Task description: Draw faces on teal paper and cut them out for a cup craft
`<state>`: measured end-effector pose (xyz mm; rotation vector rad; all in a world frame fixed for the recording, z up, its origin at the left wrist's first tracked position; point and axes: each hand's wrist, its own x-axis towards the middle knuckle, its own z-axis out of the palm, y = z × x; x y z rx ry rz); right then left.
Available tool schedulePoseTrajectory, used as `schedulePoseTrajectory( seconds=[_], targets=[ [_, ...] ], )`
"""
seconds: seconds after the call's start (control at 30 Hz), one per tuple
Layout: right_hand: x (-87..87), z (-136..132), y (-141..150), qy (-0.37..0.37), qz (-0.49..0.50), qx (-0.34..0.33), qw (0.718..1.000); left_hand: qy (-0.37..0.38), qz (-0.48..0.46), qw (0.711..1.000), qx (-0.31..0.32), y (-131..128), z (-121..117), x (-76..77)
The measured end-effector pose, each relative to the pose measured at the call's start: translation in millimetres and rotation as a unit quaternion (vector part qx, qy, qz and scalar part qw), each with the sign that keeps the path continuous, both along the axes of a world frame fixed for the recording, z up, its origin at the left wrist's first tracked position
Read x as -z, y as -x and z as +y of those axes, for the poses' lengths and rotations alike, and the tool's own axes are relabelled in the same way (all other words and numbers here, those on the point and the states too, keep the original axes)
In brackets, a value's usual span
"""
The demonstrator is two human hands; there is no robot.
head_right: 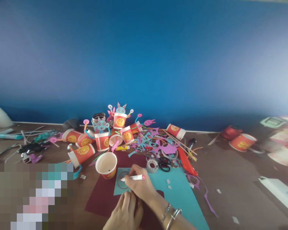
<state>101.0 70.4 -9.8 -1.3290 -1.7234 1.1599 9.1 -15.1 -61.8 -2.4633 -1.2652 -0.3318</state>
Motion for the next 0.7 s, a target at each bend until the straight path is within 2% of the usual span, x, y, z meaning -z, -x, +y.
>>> schedulePoseTrajectory(
  seconds=[0.27, 0.47, 0.6, 0.7],
  targets=[
    [0.7, 0.6, -0.6, 0.002, -0.001, 0.009, 1.0, -0.012, 0.005, 1.0, -0.007, -0.1, 0.1, 0.2],
    [10.2, 9.8, -5.2, 0.062, 0.103, 0.058, 0.991, -0.041, 0.011, 0.999, -0.021, -0.2, -0.2, 1.2],
    [9.6, 11.5, -8.0, 0.047, 0.16, 0.12, 0.979, -0.023, 0.013, 1.0, -0.008, 1.1, -0.3, -0.1],
    [5.9, 8.2, -8.9, 0.041, 0.143, 0.096, 0.984, -0.019, 0.012, 1.0, -0.008, 1.4, -0.2, -1.6]
  ],
)
